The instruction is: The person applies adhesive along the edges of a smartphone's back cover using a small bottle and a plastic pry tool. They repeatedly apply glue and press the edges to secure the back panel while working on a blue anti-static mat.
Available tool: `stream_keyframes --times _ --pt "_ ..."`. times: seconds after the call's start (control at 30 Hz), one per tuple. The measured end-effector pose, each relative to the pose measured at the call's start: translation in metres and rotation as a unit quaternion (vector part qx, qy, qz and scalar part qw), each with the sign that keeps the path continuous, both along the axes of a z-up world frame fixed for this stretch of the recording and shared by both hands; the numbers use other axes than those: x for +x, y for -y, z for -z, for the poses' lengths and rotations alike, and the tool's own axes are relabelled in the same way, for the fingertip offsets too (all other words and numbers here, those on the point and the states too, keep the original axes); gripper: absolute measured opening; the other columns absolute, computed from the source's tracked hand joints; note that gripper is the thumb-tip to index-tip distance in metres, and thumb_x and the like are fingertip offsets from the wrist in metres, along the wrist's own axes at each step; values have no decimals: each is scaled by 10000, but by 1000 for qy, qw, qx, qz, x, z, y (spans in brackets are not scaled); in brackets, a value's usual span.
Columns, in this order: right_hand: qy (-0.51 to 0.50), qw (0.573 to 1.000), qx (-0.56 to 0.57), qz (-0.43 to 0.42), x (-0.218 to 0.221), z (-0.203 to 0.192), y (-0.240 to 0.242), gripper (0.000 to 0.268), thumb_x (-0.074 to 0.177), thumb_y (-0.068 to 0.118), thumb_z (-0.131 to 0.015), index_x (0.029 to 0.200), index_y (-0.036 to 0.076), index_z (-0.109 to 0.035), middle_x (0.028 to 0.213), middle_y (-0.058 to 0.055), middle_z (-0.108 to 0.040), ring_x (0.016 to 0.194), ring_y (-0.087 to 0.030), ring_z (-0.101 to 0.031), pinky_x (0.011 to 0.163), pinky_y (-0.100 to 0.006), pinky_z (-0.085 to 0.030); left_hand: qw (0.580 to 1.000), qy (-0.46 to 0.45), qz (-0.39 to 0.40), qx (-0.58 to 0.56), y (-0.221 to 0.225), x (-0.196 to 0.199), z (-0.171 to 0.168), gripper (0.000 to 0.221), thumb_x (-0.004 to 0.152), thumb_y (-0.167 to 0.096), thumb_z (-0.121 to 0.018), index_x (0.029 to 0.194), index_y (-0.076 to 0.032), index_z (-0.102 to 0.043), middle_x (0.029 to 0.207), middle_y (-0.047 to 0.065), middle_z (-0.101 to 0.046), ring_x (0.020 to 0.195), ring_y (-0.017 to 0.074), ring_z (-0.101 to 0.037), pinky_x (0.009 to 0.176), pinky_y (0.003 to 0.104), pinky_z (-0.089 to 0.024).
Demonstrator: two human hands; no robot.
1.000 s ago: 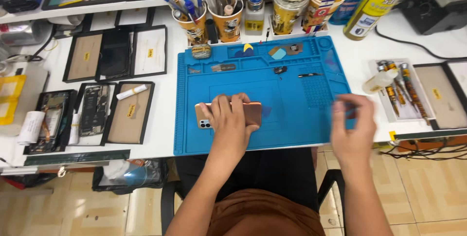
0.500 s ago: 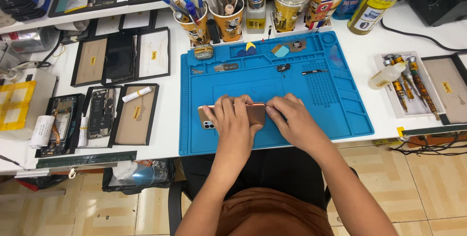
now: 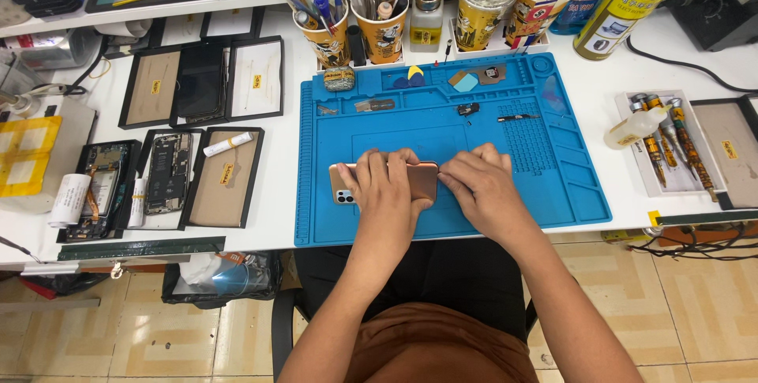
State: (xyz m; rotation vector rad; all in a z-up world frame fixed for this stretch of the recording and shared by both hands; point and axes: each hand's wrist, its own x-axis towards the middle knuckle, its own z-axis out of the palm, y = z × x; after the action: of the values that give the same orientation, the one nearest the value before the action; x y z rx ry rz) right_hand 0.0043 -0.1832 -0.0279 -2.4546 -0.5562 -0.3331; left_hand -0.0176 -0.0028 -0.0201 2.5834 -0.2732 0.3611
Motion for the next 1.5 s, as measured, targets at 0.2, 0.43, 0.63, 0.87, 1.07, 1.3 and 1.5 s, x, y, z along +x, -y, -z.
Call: stream_keyframes --times 0.2,0.43,0.63,0.87,1.07,1.3,1.5 --pt "-1 1000 12 -3 -1 -2 -2 155 1027 213 -645 902 239 -732 715 73 -588 881 -158 -485 841 -331 -335 1000 11 -5 5 3 -1 -1 800 608 -135 -991 1232 -124 -491 1090 175 -492 1353 488 -372 1119 811 -13" --pt "7 1000 13 -14 -1 -1 -1 173 1033 208 -639 872 226 -699 696 60 -555 875 -157 -476 848 -332 -320 1000 -3 -1 3 1 -1 -2 798 620 -131 -987 1240 -132 -484 1108 171 -491 1359 484 -357 1119 811 -8" --pt "10 1000 6 -23 -1 -3 -1 187 1028 210 -644 846 225 -686 692 66 -560 872 -156 -480 858 -336 -315 1000 -5 -3 9 2 -1 -3 809 616 -143 -988 1244 -138 -478 1109 166 -486 1353 481 -357 1120 811 -11" --pt "3 1000 -7 -20 -3 -7 -2 245 1015 200 -652 771 217 -636 646 56 -529 851 -167 -482 867 -348 -313 1000 -5 -1 -5 1 0 -1 796 616 -124 -990 1237 -133 -493 1094 175 -500 1344 475 -368 1122 809 2" --pt "-10 1000 -14 -25 -3 -5 0 267 1023 222 -641 758 217 -615 658 57 -536 879 -168 -492 886 -359 -315 1000 -17 5 -10 0 2 1 787 627 -114 -985 1243 -129 -494 1102 175 -500 1353 481 -358 1119 816 8" --pt "-28 999 -28 -29 -2 -3 2 268 1034 239 -620 766 223 -624 674 57 -564 897 -173 -502 906 -370 -318 1000 -21 4 -9 0 2 2 785 637 -121 -981 1248 -132 -489 1105 176 -502 1353 486 -369 1116 825 9" --pt "-29 998 -35 -34 0 0 4 223 1030 241 -622 809 235 -654 702 66 -593 917 -170 -514 931 -374 -320 1000 -25 1 -8 -2 4 3 789 637 -123 -983 1251 -137 -488 1105 177 -511 1363 480 -368 1126 814 9"
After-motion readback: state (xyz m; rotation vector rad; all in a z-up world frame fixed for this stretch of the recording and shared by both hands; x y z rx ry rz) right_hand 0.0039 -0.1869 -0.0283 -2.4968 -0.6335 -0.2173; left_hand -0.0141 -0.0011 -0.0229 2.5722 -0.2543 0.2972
